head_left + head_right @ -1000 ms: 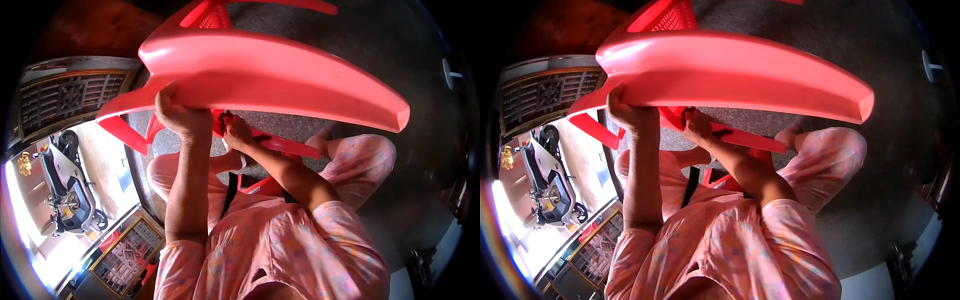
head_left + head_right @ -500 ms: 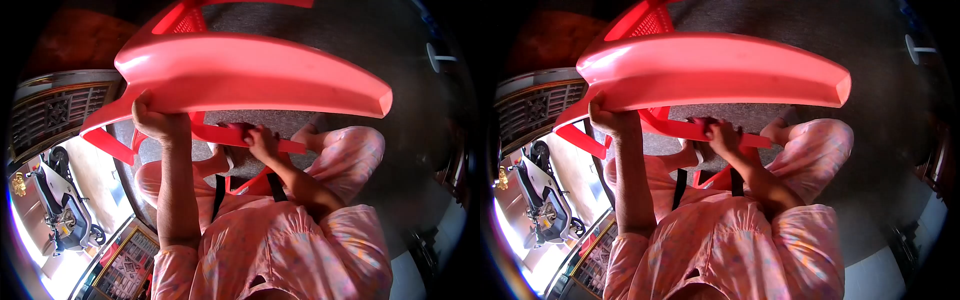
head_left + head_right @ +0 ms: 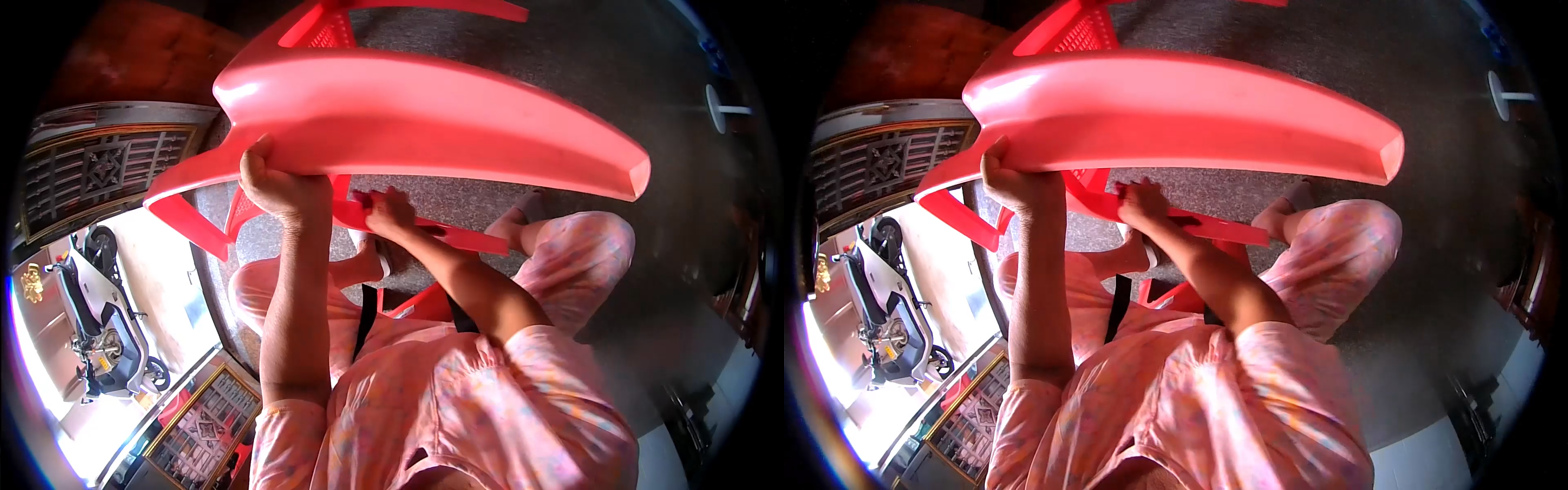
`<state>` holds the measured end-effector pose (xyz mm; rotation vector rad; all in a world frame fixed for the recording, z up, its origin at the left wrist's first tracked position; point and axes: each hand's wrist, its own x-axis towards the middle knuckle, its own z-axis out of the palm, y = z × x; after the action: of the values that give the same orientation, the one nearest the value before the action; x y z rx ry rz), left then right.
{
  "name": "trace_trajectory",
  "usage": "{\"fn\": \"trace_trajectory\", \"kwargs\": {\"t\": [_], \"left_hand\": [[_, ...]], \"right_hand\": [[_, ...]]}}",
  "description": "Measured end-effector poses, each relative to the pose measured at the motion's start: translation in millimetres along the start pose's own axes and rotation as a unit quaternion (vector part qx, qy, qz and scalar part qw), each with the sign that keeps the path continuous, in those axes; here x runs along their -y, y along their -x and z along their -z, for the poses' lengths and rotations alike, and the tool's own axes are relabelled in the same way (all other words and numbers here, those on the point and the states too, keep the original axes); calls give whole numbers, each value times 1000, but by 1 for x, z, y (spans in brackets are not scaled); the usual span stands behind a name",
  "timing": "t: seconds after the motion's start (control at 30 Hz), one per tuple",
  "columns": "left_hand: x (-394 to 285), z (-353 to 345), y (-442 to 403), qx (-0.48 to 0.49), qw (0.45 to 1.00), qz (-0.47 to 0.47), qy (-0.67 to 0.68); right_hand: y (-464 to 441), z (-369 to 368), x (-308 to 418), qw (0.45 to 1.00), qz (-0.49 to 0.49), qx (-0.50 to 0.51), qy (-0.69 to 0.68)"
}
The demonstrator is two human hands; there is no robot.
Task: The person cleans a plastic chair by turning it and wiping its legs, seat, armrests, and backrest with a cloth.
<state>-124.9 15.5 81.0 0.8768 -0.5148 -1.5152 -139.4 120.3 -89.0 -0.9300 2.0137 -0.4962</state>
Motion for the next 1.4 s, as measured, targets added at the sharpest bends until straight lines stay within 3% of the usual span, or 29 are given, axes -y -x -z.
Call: {"fn": "trace_trajectory", "kwargs": {"t": [0.13,0.3,0.33,0.5,0.6,0.67,0.7,0.73,0.77,0.83,0.9,0.93,1.0,1.1,1.13,1.2,1.27,1.33,1.4], "left_hand": [[-1,1,0,4,1000,19,8],[0,-2,-1,13,1000,22,1],[0,-3,-2,16,1000,13,6],[2,1,-7,27,1000,-11,-6],[7,5,-10,25,997,-47,-48],[7,6,-10,20,992,-83,-91],[6,0,-6,9,998,-45,-45],[5,-3,-4,0,1000,-8,3],[4,-1,-4,8,1000,-20,-2],[2,-1,1,11,1000,-13,-12],[1,1,0,13,1000,-7,-22],[1,5,-1,14,1000,-5,-19],[1,6,-3,18,1000,-1,-17],[5,10,-4,-2,1000,-24,-19],[8,15,-6,1,980,-113,-164],[10,18,-6,7,932,-196,-304],[2,5,-2,22,999,-23,-25],[1,4,-2,29,999,-17,-12],[2,6,-2,30,999,-12,1]], "right_hand": [[-17,-5,20,998,31,44,-31],[0,17,-34,997,18,77,-6],[6,15,-57,999,24,35,-9],[35,61,-129,983,-148,73,85],[39,86,-137,959,-234,117,105],[39,91,-125,962,-207,125,124],[39,86,-109,969,-173,127,122],[30,61,-96,972,-210,57,90],[23,55,-73,985,-124,93,78],[-5,28,-30,978,-109,172,50],[-15,9,10,982,-104,154,-26],[-25,-13,15,991,-34,131,6],[-26,-24,26,997,-11,80,-18],[-18,-2,8,992,28,123,-25],[-15,3,-4,992,25,120,-23],[-5,10,-31,994,33,97,34],[12,30,-56,990,-58,126,30],[22,30,-102,993,-88,60,54],[29,55,-128,974,-172,145,41]]}}
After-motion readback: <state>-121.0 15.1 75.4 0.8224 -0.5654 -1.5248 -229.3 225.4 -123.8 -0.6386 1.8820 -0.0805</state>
